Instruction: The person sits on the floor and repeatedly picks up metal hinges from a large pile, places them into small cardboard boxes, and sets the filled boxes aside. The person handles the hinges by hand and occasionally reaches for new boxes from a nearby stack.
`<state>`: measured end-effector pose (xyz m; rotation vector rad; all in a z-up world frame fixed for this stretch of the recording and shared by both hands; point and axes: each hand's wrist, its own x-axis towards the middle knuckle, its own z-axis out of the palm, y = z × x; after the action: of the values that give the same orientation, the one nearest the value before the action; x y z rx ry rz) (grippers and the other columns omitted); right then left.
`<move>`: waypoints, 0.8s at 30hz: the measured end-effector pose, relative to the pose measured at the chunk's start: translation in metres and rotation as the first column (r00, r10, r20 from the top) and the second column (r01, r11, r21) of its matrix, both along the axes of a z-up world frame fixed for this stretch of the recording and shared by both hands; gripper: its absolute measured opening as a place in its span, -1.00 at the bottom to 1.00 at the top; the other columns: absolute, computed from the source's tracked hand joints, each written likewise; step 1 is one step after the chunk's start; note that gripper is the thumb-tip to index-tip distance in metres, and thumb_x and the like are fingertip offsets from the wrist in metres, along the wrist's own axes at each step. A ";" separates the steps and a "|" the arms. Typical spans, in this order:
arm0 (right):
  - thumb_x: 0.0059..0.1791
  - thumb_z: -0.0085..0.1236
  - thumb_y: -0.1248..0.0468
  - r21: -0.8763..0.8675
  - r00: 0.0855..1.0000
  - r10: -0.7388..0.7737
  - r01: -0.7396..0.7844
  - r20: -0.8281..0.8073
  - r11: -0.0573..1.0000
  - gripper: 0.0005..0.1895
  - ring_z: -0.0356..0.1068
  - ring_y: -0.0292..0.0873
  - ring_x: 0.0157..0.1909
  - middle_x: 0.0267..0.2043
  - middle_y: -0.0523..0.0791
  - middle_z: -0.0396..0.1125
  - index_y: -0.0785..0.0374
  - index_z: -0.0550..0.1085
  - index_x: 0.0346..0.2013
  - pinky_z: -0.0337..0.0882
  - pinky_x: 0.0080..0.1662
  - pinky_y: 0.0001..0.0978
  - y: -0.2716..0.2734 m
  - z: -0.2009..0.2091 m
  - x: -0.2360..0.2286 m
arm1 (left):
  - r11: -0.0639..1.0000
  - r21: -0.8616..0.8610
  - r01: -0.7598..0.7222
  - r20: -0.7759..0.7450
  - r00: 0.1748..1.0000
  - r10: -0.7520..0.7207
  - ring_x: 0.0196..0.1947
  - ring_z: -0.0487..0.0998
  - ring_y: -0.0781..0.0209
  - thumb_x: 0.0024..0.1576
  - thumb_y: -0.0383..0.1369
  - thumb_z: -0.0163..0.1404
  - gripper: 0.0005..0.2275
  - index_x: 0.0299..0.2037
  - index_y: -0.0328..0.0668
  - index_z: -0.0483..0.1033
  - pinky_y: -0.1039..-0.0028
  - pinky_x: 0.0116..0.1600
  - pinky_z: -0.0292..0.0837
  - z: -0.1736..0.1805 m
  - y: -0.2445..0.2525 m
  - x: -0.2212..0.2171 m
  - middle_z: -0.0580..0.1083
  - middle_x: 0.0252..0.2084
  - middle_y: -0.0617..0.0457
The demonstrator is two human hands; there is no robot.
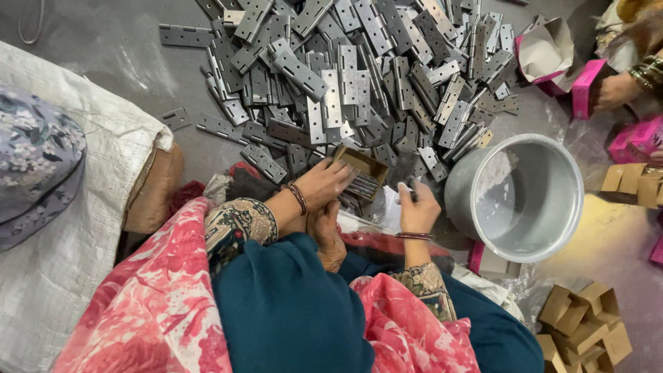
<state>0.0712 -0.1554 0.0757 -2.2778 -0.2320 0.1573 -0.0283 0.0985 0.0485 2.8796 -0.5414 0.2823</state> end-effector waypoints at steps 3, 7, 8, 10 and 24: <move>-0.01 0.23 0.35 -0.186 0.901 0.322 -0.276 0.292 0.943 -0.77 0.49 0.03 -0.18 -0.18 0.02 0.46 0.35 0.54 -0.07 0.46 -0.10 -0.21 0.039 0.007 0.001 | 1.000 -0.009 0.014 0.017 1.000 -0.014 0.26 0.36 0.10 0.09 -0.29 -0.03 -0.54 0.22 -0.25 0.40 0.30 0.28 0.29 -0.004 0.004 -0.001 0.40 0.22 0.03; -0.01 0.05 0.45 -0.439 0.811 0.562 -0.452 0.160 0.777 -0.70 0.44 0.15 0.01 -0.05 0.04 0.46 0.29 0.55 0.01 0.44 0.02 -0.10 0.062 -0.007 0.003 | 0.998 -0.053 0.028 -0.047 0.998 -0.031 0.23 0.35 0.08 0.10 -0.29 -0.03 -0.49 0.29 -0.29 0.39 0.33 0.19 0.31 -0.001 0.009 -0.002 0.40 0.20 -0.03; -0.05 0.04 0.46 -0.454 0.785 0.610 -0.507 0.110 0.733 -0.67 0.44 0.15 0.00 -0.08 0.04 0.46 0.29 0.56 -0.02 0.44 0.01 -0.09 0.063 -0.011 0.008 | 0.997 -0.060 0.039 -0.048 0.998 -0.042 0.23 0.35 0.08 0.10 -0.29 -0.04 -0.47 0.31 -0.28 0.39 0.32 0.19 0.30 0.000 0.010 -0.001 0.39 0.19 -0.02; -0.14 0.01 0.48 -0.476 0.722 0.692 -0.608 0.000 0.635 -0.62 0.44 0.17 -0.03 -0.13 0.06 0.46 0.29 0.58 -0.07 0.44 -0.01 -0.07 0.057 -0.016 0.021 | 0.998 -0.053 0.043 -0.004 0.999 -0.043 0.23 0.34 0.08 0.06 -0.29 -0.03 -0.44 0.32 -0.27 0.39 0.32 0.18 0.30 0.004 0.010 -0.001 0.39 0.19 0.00; -0.07 0.36 0.23 -0.539 0.931 0.306 -0.156 0.200 0.827 -0.32 0.24 0.27 0.23 0.20 0.14 0.26 0.25 0.33 0.30 0.30 0.24 0.03 -0.009 -0.082 0.079 | 0.998 0.057 -0.033 -0.057 0.998 0.037 0.20 0.32 0.15 0.04 -0.29 0.04 -0.48 0.24 -0.31 0.44 0.11 0.21 0.24 0.019 -0.009 0.002 0.41 0.19 0.02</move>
<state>0.1503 -0.1643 -0.0062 -2.8039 -0.6949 0.0196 -0.0266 0.0894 0.0676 2.9431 -0.4965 0.1906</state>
